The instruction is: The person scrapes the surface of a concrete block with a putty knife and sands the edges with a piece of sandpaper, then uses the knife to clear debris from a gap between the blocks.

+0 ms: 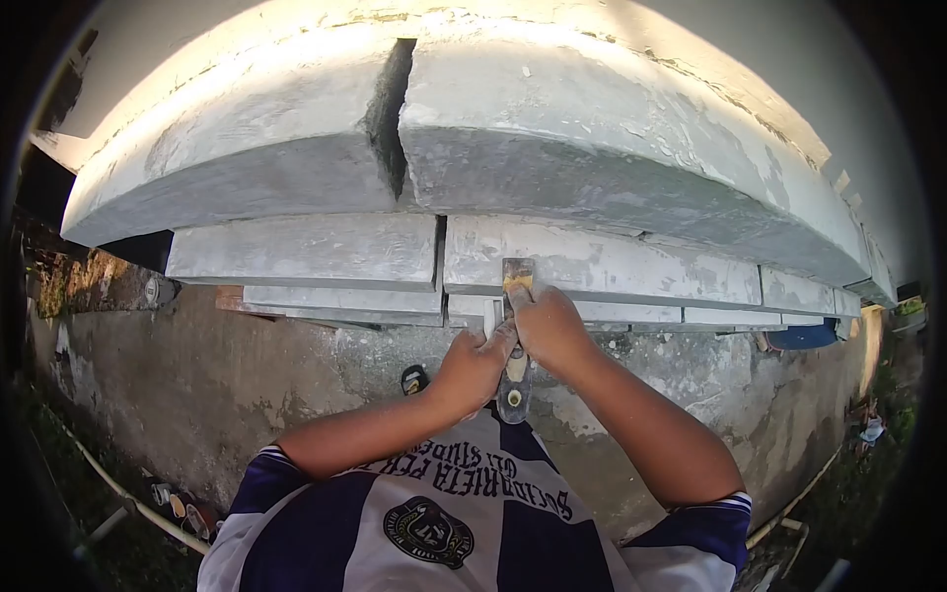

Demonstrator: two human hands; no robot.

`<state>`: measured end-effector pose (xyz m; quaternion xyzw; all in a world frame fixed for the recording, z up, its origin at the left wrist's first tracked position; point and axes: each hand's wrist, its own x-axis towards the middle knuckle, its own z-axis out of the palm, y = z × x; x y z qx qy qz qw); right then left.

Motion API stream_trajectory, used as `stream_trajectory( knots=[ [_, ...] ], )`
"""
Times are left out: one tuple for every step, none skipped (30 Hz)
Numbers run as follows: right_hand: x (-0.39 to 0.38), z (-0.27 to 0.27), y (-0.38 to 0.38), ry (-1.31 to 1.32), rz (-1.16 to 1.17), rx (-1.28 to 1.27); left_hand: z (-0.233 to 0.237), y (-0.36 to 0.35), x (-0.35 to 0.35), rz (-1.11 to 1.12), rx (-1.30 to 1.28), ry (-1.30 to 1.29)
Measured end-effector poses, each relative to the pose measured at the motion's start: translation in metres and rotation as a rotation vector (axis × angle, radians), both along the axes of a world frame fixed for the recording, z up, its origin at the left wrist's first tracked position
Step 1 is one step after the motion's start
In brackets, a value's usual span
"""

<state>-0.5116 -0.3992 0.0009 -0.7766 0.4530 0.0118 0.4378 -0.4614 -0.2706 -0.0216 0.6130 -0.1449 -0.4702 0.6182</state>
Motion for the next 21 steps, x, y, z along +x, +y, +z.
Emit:
stream_trajectory(
  knots=[
    [-0.002, -0.002, 0.002, -0.005, 0.005, 0.007, 0.005, 0.004, -0.002, -0.019, 0.028, 0.035],
    [0.007, -0.006, -0.006, -0.019, -0.035, 0.068, -0.028, -0.011, -0.001, 0.104, -0.119, -0.085],
    [0.021, -0.008, -0.018, -0.036, -0.08, 0.126, -0.019, -0.017, 0.009, 0.109, -0.096, 0.013],
    [0.032, 0.002, -0.019, -0.05, -0.137, 0.174, -0.002, -0.025, 0.023, 0.114, -0.081, 0.104],
    [0.04, 0.016, -0.016, -0.065, -0.192, 0.218, 0.011, -0.029, 0.029, 0.12, -0.068, 0.195],
    [0.038, 0.024, -0.016, -0.025, -0.168, 0.203, 0.016, -0.032, 0.025, 0.226, -0.017, 0.187],
    [0.034, 0.029, -0.013, 0.021, -0.143, 0.192, 0.02, -0.027, 0.022, 0.177, 0.014, 0.182],
    [0.03, 0.029, -0.009, 0.075, -0.113, 0.184, 0.023, -0.019, 0.016, 0.134, 0.048, 0.184],
    [0.02, 0.021, -0.006, 0.064, -0.049, 0.131, 0.024, -0.012, 0.012, 0.094, 0.074, 0.178],
    [0.003, 0.005, -0.003, 0.05, 0.013, 0.079, -0.025, -0.008, -0.003, 0.084, -0.077, -0.006],
    [-0.005, -0.004, 0.0, 0.039, 0.074, 0.03, -0.022, 0.001, -0.008, 0.048, -0.03, -0.045],
    [-0.003, -0.003, 0.0, 0.036, 0.069, 0.022, -0.012, 0.01, -0.011, 0.013, 0.017, -0.083],
    [-0.002, 0.001, 0.003, 0.036, 0.06, 0.018, 0.002, 0.016, -0.013, -0.025, 0.068, -0.119],
    [-0.004, 0.004, 0.007, 0.037, 0.045, 0.016, 0.025, 0.012, -0.007, 0.017, 0.115, -0.025],
    [0.003, 0.006, 0.004, 0.043, -0.002, 0.1, 0.025, 0.003, 0.002, 0.061, 0.088, 0.056],
    [0.019, 0.01, -0.006, 0.046, -0.051, 0.18, 0.025, -0.009, 0.01, 0.104, 0.058, 0.135],
    [0.031, 0.016, -0.014, 0.047, -0.096, 0.256, 0.026, -0.017, 0.017, 0.151, 0.023, 0.212],
    [0.036, 0.024, -0.016, 0.089, -0.073, 0.26, 0.028, -0.021, 0.02, 0.15, -0.01, 0.249],
    [0.033, 0.022, -0.015, 0.038, -0.075, 0.257, 0.027, -0.02, 0.019, 0.144, 0.006, 0.22],
    [0.028, 0.017, -0.012, -0.01, -0.075, 0.256, 0.025, -0.017, 0.015, 0.139, 0.024, 0.193],
    [0.022, 0.011, -0.01, -0.057, -0.071, 0.253, 0.024, -0.014, 0.011, 0.138, 0.04, 0.167]
  ],
)
